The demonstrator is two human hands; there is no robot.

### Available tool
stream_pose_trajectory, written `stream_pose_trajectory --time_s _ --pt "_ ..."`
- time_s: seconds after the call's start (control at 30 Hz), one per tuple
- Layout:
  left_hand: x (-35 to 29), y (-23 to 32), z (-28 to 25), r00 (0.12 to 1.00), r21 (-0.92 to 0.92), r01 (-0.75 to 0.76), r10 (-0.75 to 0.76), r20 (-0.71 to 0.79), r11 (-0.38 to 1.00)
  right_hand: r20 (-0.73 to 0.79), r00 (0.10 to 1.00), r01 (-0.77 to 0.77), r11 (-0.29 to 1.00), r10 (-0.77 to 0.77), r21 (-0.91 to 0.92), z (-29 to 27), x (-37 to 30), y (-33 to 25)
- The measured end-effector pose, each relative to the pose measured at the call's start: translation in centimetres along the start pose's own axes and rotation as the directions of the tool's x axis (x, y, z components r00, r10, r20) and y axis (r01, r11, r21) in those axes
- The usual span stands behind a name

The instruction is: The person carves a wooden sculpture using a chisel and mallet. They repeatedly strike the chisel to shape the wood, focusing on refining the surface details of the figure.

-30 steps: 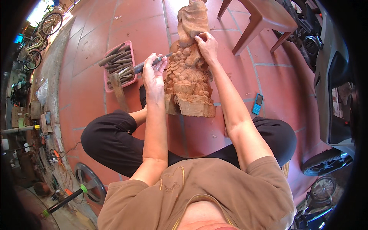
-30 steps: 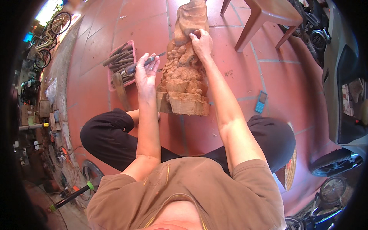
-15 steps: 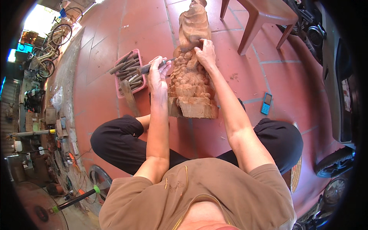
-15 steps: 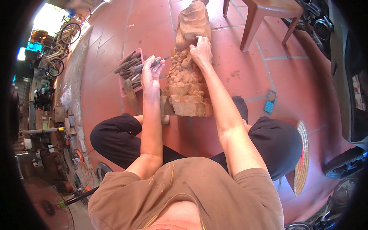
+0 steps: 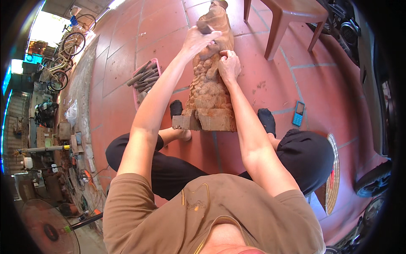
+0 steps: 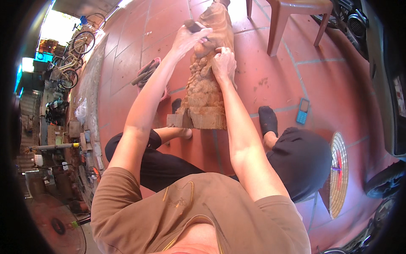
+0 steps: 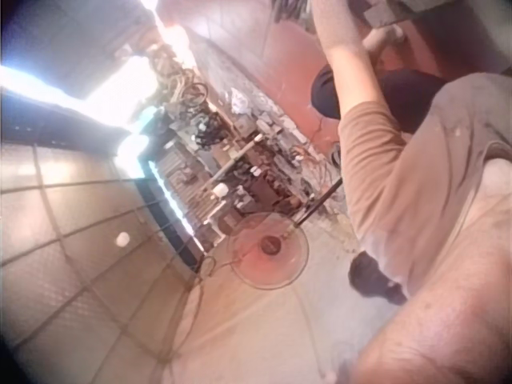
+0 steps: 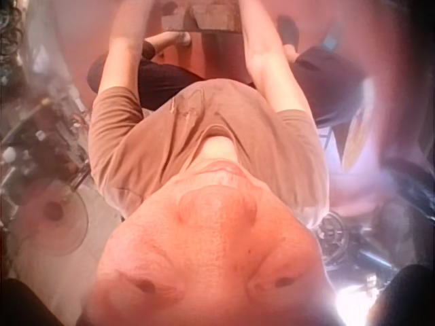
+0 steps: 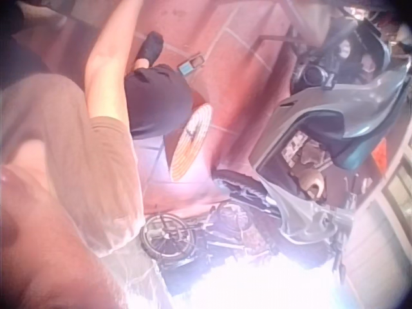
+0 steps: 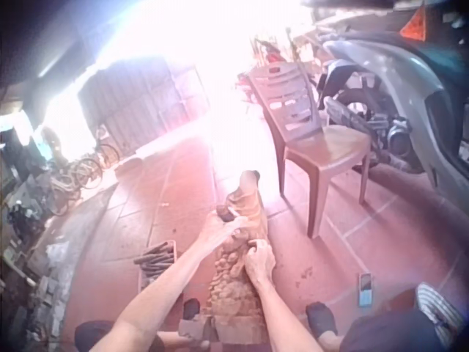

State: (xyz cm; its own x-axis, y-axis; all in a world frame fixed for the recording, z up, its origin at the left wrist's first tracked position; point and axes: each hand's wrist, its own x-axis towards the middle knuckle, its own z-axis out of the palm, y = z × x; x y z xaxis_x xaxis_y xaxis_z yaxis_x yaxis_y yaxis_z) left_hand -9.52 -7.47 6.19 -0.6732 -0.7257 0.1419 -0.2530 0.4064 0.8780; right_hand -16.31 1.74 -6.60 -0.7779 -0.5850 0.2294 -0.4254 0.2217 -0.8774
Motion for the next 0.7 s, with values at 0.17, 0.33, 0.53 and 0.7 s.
stream_pose_trajectory --time_s 0.17,0.33,0.53,0.7 --pt "2.5 -1.0 1.6 0.997 0.439 -0.044 0.009 0.08 0.898 -0.025 1.0 0.016 1.0 -0.016 0.006 0.1 -0.1 0.3" --pt "1.8 -0.6 3.6 0.966 0.658 -0.252 0.221 0.131 0.71 -0.089 0.995 0.046 0.999 -0.046 0.001 0.3 -0.1 0.7" --pt "3.1 0.0 1.4 0.993 0.646 -0.034 -0.045 0.106 0.763 -0.067 0.997 0.035 0.999 -0.034 0.022 0.7 -0.2 0.4" --pt "2.1 0.4 -0.6 0.994 0.341 0.102 -0.106 -0.007 0.935 -0.081 0.997 -0.003 1.0 0.001 -0.019 0.1 0.1 0.7"
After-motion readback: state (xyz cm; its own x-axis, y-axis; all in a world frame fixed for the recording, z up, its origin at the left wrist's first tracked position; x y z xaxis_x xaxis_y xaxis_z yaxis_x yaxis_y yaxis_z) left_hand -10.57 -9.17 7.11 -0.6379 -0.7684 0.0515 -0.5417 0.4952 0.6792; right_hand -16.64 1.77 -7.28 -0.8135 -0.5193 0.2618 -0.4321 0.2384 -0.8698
